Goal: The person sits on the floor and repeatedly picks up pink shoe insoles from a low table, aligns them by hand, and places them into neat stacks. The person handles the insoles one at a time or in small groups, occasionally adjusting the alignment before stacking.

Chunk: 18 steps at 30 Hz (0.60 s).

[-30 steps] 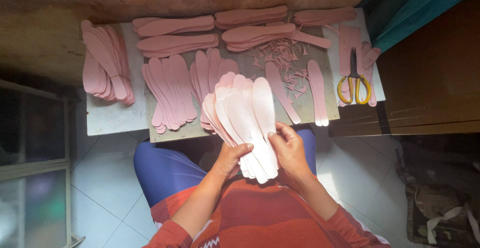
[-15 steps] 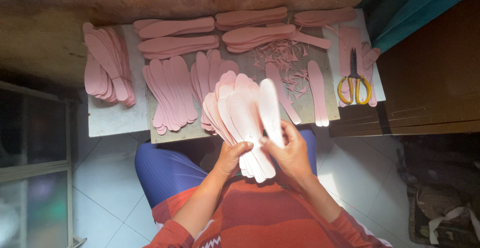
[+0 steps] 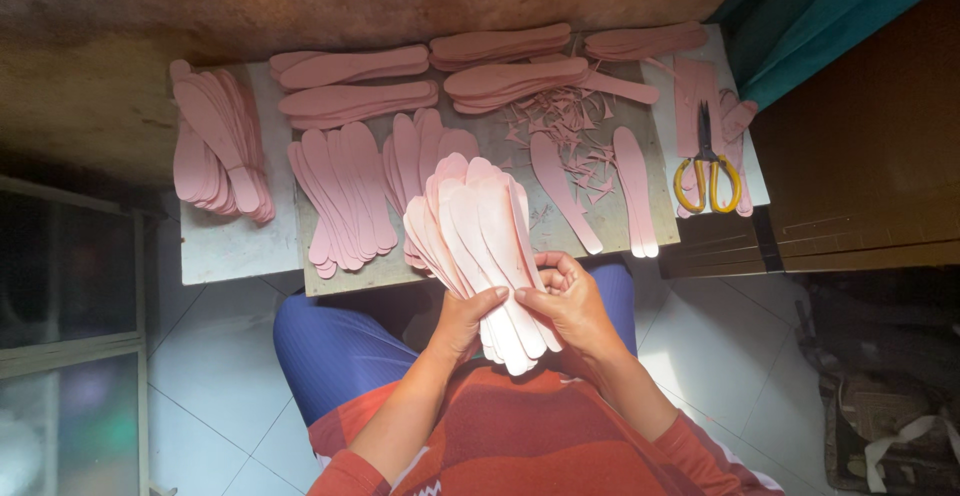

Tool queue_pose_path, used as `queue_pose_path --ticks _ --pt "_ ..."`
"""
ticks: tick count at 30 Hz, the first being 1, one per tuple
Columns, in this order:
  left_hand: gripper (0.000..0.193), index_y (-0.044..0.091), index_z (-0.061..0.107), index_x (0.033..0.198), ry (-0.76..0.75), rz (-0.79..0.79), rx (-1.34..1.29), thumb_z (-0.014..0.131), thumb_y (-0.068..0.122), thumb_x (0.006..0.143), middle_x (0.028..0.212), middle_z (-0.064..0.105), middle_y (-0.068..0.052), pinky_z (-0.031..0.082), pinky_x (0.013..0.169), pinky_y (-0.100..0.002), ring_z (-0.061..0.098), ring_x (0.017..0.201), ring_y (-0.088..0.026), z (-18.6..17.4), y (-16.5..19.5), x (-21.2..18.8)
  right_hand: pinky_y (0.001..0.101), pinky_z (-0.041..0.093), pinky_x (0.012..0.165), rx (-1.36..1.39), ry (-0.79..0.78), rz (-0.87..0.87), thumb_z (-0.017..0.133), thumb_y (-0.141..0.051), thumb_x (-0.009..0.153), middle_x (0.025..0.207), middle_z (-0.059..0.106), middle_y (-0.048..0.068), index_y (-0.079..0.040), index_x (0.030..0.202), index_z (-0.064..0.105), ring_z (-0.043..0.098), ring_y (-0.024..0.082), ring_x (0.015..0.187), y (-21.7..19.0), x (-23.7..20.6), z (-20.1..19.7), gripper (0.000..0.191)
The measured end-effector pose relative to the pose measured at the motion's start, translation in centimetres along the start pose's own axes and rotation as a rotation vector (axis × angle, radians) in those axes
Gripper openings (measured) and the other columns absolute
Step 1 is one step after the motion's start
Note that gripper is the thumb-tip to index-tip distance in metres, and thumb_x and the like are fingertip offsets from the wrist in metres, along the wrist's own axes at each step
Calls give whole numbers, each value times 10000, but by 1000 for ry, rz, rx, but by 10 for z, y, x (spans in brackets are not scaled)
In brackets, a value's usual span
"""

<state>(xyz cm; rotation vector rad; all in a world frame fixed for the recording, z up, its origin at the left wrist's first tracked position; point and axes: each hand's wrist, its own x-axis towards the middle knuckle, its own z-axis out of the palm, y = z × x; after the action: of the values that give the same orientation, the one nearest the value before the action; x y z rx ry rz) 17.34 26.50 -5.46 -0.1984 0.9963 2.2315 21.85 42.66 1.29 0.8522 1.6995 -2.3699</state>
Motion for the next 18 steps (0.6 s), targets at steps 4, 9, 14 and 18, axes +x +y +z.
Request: queue_pose_path --ticks 4,9,14,18 --pt "551 -79 569 1318 34 6 24 705 67 805 1163 695 -176 594 893 -382 713 1017 -261 -13 -10 5 305 566 669 55 80 -60 621 40 828 917 711 135 30 1253 514 677 180 751 15 20 -15 439" --pt "531 -54 574 1292 83 -20 41 715 79 798 1058 685 -137 596 817 -374 704 917 -241 -22 -15 5 284 530 642 -24 169 -38 592 -24 844 919 687 104 72 1293 576 650 151 744 22 58 -51 459" --pt "556 -33 559 1310 65 3 90 712 94 791 1067 679 -119 591 817 -358 697 936 -217 -22 -13 2 287 527 749 -325 240 -136 671 -82 857 958 674 98 42 1396 536 651 173 853 3 98 -65 569" --pt "568 -33 556 1311 83 -11 80 716 103 783 1081 678 -130 589 827 -374 695 944 -233 -21 -12 1 388 495 821 -1048 378 -389 814 -230 789 1102 639 202 25 1448 485 614 317 986 -15 109 -64 780"
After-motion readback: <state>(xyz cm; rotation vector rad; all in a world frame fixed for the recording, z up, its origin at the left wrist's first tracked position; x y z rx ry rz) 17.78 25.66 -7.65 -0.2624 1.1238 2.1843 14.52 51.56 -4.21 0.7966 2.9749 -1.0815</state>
